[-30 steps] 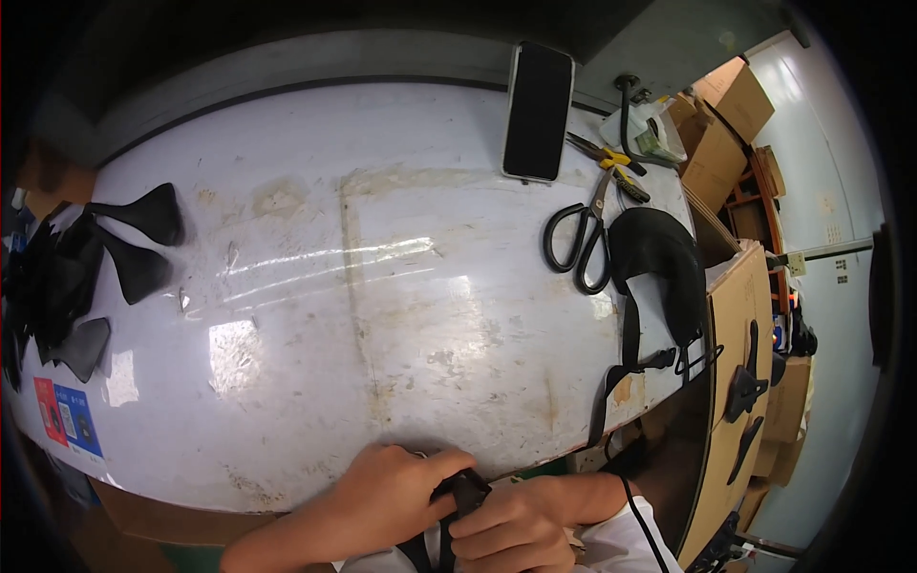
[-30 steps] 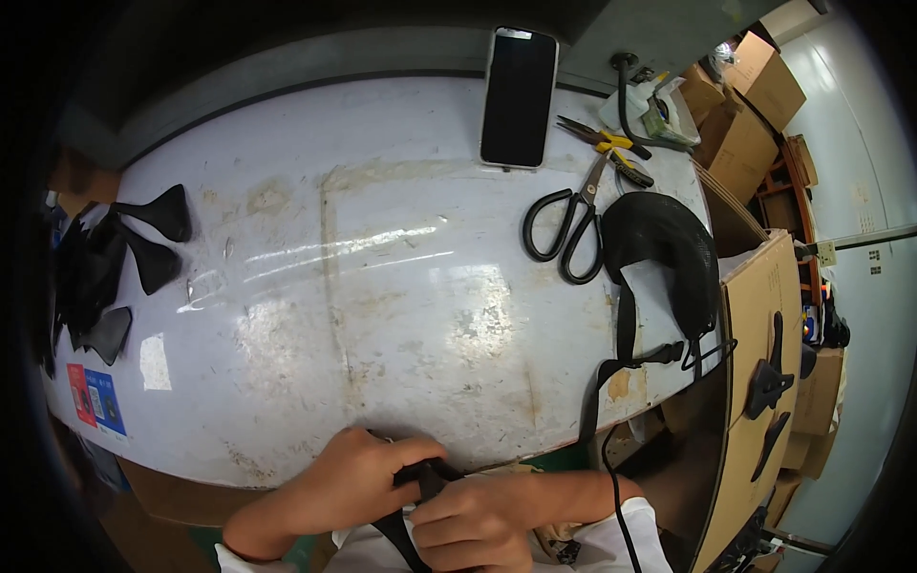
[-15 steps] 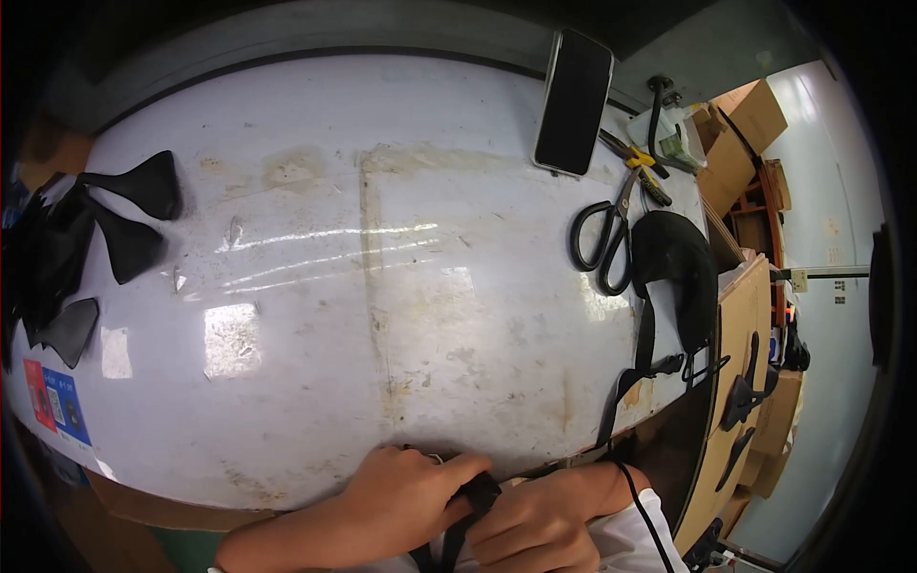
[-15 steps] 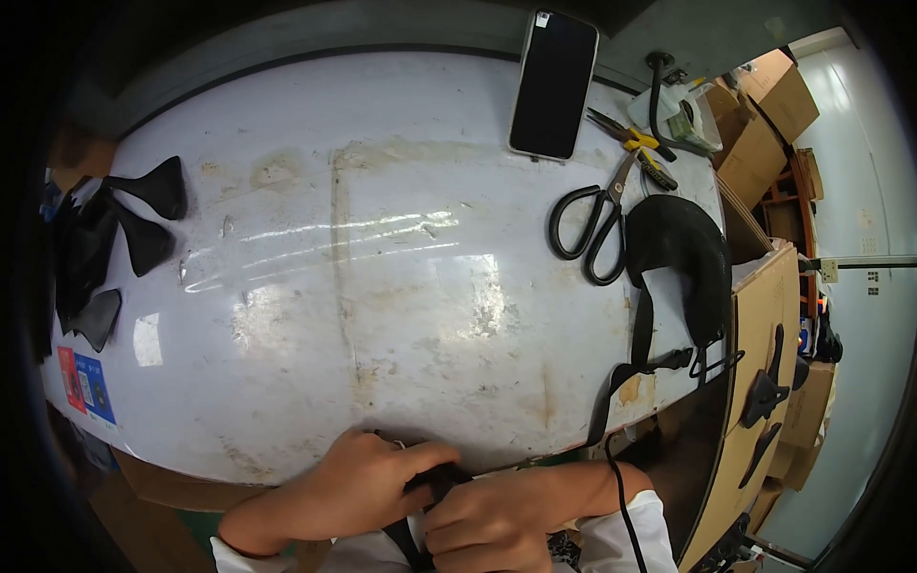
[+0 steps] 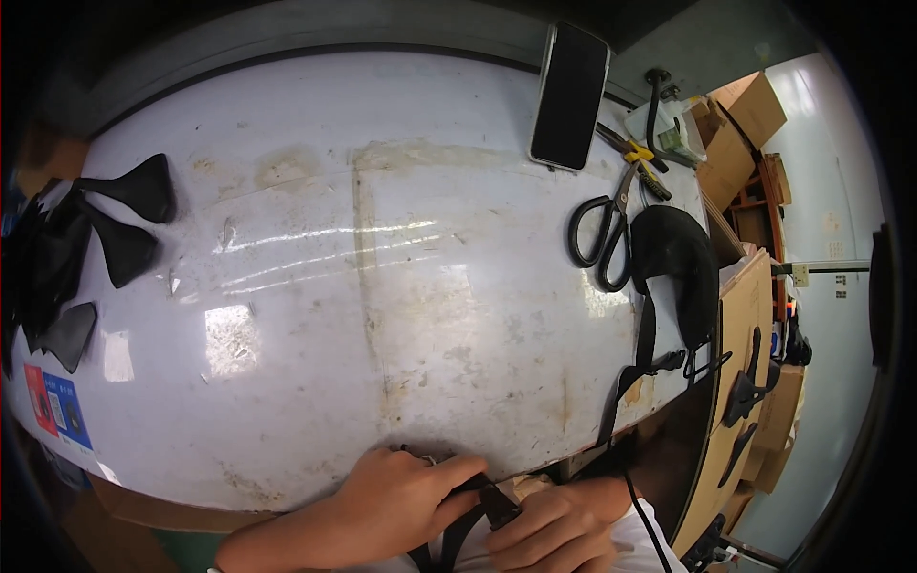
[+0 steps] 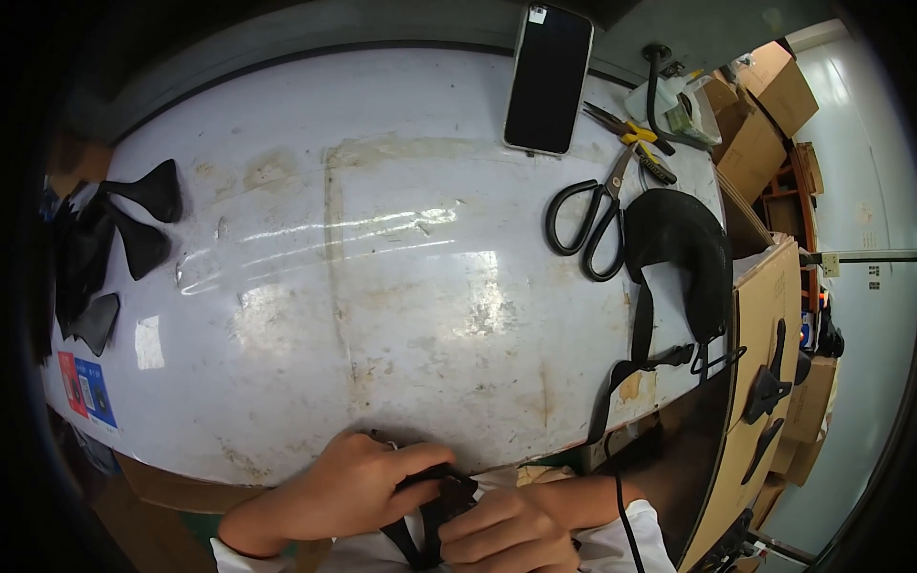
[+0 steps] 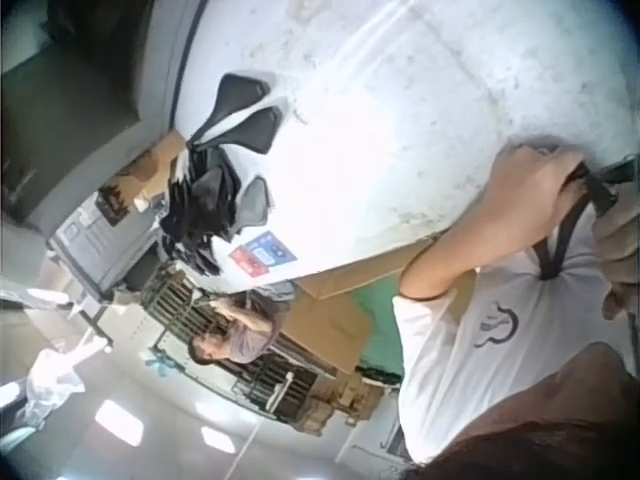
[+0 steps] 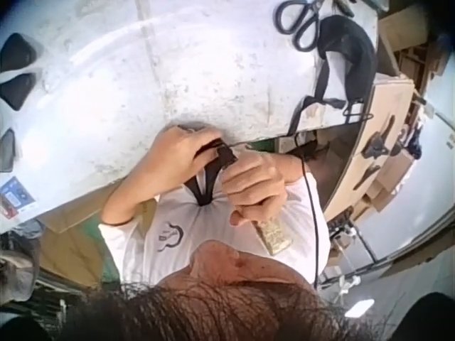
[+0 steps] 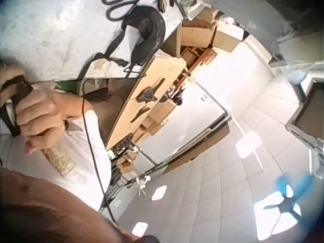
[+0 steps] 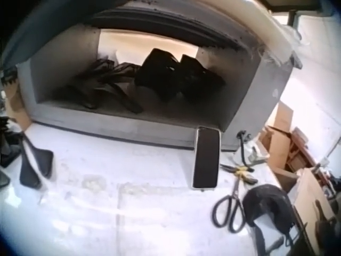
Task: Assembling the padding and base components of bicycle saddles at a factory workbench.
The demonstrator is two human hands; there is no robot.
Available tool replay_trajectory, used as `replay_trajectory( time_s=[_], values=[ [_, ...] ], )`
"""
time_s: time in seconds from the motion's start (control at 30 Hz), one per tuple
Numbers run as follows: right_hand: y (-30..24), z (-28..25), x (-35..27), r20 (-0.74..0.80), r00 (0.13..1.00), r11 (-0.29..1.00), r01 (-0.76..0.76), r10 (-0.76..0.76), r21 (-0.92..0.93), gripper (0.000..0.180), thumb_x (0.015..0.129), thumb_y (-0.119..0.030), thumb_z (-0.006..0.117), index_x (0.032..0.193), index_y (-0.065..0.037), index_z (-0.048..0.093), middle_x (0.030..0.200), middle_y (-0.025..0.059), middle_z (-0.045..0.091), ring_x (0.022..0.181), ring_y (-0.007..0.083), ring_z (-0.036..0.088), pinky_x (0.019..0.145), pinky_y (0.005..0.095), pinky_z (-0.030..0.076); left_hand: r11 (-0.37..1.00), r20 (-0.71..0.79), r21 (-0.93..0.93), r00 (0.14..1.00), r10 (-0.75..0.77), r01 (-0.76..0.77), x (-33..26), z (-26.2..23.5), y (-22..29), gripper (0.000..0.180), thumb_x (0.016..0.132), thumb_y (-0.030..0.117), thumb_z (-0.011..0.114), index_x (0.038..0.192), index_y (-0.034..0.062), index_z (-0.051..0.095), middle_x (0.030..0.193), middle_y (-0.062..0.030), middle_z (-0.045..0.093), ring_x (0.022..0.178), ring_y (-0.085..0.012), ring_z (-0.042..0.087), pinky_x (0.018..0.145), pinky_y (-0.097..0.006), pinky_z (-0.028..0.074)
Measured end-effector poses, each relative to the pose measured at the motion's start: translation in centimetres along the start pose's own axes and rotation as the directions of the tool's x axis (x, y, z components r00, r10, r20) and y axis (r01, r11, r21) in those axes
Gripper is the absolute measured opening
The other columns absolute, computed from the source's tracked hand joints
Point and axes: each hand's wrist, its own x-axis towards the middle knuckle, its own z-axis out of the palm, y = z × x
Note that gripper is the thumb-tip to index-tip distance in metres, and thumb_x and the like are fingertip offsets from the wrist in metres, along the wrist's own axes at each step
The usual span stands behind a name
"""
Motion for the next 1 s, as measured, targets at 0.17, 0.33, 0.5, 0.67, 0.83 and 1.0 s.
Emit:
replay_trajectory(
  time_s=[0.17,0.33,0.5,0.67,0.83,1.0],
  values=[
    [0.9,0.5,-1.2,-0.016,0.998,0.989,0.056,-0.059,-0.138,0.027,0.094,-0.009,0.074,0.075,-0.005,0.057,0.069,0.0101,0.066,0.062,0.0238,0.067,0.061,0.0377,0.058,1.000,-0.046,-0.015,0.999,0.011,-0.011,0.1,-0.6,0.4,0.029,0.084,0.009,0.076,0.112,0.0082,0.070,0.067,-0.0129,0.066,0.058,-0.0307,0.067,0.055,-0.036,0.054],
    [-0.6,-1.0,-0.5,-0.195,0.950,0.967,-0.222,0.243,0.123,0.027,0.094,-0.006,0.073,0.073,-0.001,0.057,0.068,0.0113,0.061,0.059,0.0287,0.063,0.057,0.0413,0.055,0.999,-0.030,-0.035,1.000,0.001,-0.002,0.4,-0.7,1.1,0.029,0.084,0.010,0.076,0.113,0.0100,0.071,0.068,-0.0117,0.067,0.058,-0.0295,0.068,0.055,-0.036,0.054],
    [0.6,-2.1,-0.8,-0.128,0.901,0.859,-0.341,0.415,0.383,0.032,0.100,-0.007,0.063,0.070,0.004,0.056,0.078,0.0164,0.061,0.061,0.0314,0.059,0.055,0.0420,0.049,1.000,-0.062,0.009,0.998,0.004,-0.003,0.4,-0.6,1.0,0.026,0.084,0.011,0.076,0.110,0.0106,0.072,0.069,-0.0107,0.067,0.057,-0.0295,0.067,0.054,-0.037,0.054],
    [0.0,-1.4,0.6,0.023,0.995,0.980,-0.104,0.101,0.171,0.029,0.095,-0.013,0.075,0.071,-0.001,0.062,0.068,0.0099,0.058,0.059,0.0249,0.059,0.056,0.0385,0.051,1.000,-0.070,0.007,0.998,0.000,0.000,0.2,-0.6,1.1,0.027,0.083,0.013,0.079,0.109,0.0106,0.072,0.068,-0.0097,0.067,0.055,-0.0292,0.066,0.053,-0.036,0.054],
    [0.3,0.2,-1.3,-0.036,0.999,1.000,0.018,-0.018,-0.007,0.026,0.095,-0.011,0.072,0.073,-0.001,0.063,0.072,0.0116,0.060,0.061,0.0259,0.060,0.058,0.0386,0.052,0.997,-0.125,-0.073,0.992,-0.021,0.012,0.3,-0.1,1.2,0.031,0.080,0.009,0.079,0.111,0.0108,0.073,0.069,-0.0084,0.069,0.055,-0.0264,0.067,0.054,-0.034,0.054],
    [0.9,-2.4,0.5,0.091,0.995,0.997,-0.050,0.045,0.053,0.028,0.097,-0.014,0.071,0.074,0.000,0.064,0.074,0.0115,0.061,0.061,0.0261,0.060,0.063,0.0425,0.053,0.998,-0.098,-0.044,0.994,-0.048,0.043,0.1,-0.7,1.4,0.030,0.080,0.008,0.078,0.110,0.0100,0.074,0.068,-0.0085,0.069,0.055,-0.0261,0.067,0.054,-0.034,0.054]
  ],
)
